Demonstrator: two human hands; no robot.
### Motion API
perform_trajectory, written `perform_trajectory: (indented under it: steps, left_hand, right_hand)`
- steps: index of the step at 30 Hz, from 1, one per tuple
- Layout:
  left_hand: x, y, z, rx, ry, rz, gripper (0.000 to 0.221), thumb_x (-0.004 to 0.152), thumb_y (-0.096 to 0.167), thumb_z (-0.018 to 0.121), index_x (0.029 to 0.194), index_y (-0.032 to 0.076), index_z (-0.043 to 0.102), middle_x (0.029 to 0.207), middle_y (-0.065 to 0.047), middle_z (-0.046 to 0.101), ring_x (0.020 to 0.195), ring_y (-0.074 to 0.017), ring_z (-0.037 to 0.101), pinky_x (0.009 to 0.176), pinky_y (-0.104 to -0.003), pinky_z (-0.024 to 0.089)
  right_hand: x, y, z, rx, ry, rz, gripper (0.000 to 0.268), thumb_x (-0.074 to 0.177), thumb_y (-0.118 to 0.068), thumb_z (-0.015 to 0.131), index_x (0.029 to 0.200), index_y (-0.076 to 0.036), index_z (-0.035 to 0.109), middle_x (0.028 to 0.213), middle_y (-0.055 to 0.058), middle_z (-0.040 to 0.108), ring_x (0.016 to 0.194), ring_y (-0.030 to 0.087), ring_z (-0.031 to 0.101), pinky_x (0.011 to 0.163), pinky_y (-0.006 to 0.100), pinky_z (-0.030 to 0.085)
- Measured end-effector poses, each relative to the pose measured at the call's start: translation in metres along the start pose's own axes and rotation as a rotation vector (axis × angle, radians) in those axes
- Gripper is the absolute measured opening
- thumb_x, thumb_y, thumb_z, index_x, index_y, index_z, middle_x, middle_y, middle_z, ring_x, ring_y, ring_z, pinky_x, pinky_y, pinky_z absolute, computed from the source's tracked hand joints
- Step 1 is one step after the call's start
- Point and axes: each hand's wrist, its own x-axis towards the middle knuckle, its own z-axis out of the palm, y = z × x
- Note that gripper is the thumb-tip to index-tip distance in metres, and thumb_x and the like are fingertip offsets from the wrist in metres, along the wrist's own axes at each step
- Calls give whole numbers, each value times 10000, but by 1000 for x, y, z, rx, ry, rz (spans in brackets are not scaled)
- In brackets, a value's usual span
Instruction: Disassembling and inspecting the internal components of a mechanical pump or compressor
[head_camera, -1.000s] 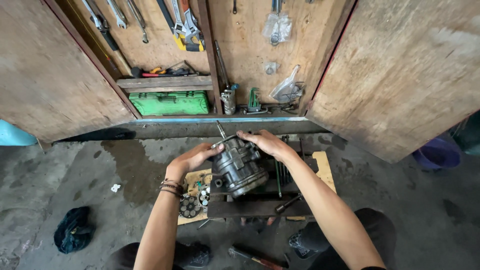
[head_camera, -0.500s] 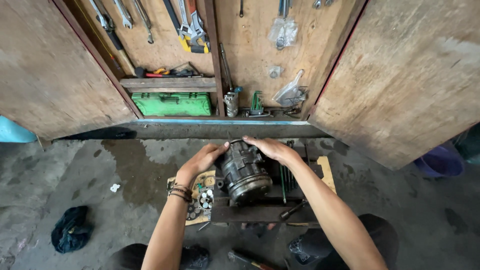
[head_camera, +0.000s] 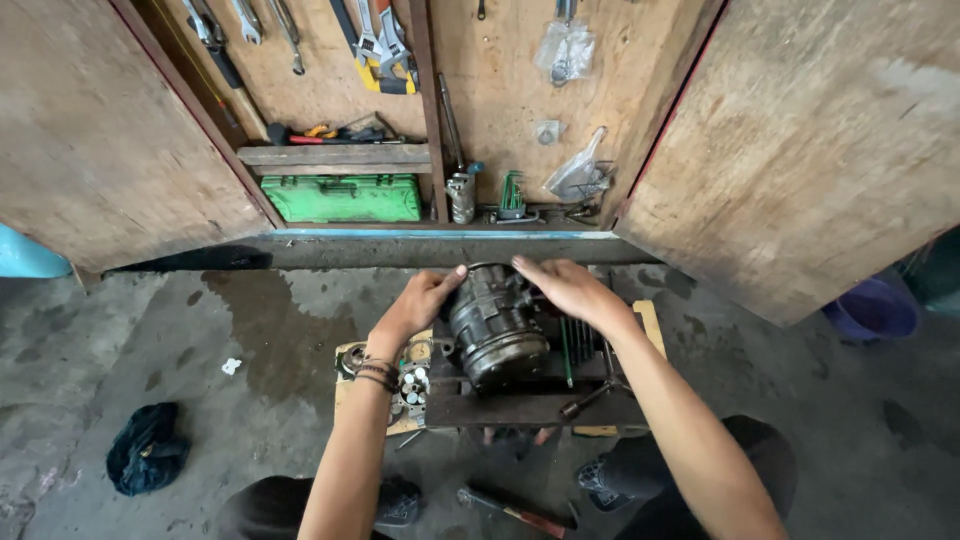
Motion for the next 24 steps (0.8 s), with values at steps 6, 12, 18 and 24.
perform_trajectory:
  steps: [6, 12, 18, 24]
  left_hand:
    - [1, -6, 7, -11, 50, -22, 697, 1005, 626, 540, 597, 61, 546, 597, -130, 518, 688, -256, 565, 712, -406, 480]
    - [-4, 1, 15, 38, 213, -3, 725, 1014, 532, 508, 644, -90, 480, 566, -79, 440, 557, -178, 395, 545, -367, 407]
    - [-20, 31, 20, 86, 297, 100, 497, 1009, 428, 529, 953, -44, 672, 784, -149, 710, 638, -256, 597, 634, -394, 485]
    - [-23, 61, 40, 323, 360, 342, 998, 804, 593, 756, 1582, 95, 377, 1296, -257, 588, 1090, -397, 641, 923, -494, 535]
  right_hand:
    - [-99, 8, 69, 146, 255, -205, 1082, 841, -561, 742, 1599, -2, 210, 1560, 368, 302, 1470, 539, 282, 1210, 631, 251]
    - [-42, 40, 172, 27, 871, -526, 1218, 643, -580, 914, 1461, -2, 220, 1456, 296, 293, 1313, 474, 378, 1031, 635, 407]
    - [-28, 38, 194, 188, 1081, -519, 1158, 614, -277, 956, 1446, -19, 193, 1475, 297, 259, 1329, 475, 361, 1073, 592, 396]
    - [-27, 43, 198, 226, 1150, -560, 1140, 605, -197, 974, 1435, 16, 222, 1498, 304, 313, 1337, 480, 444, 1114, 559, 410]
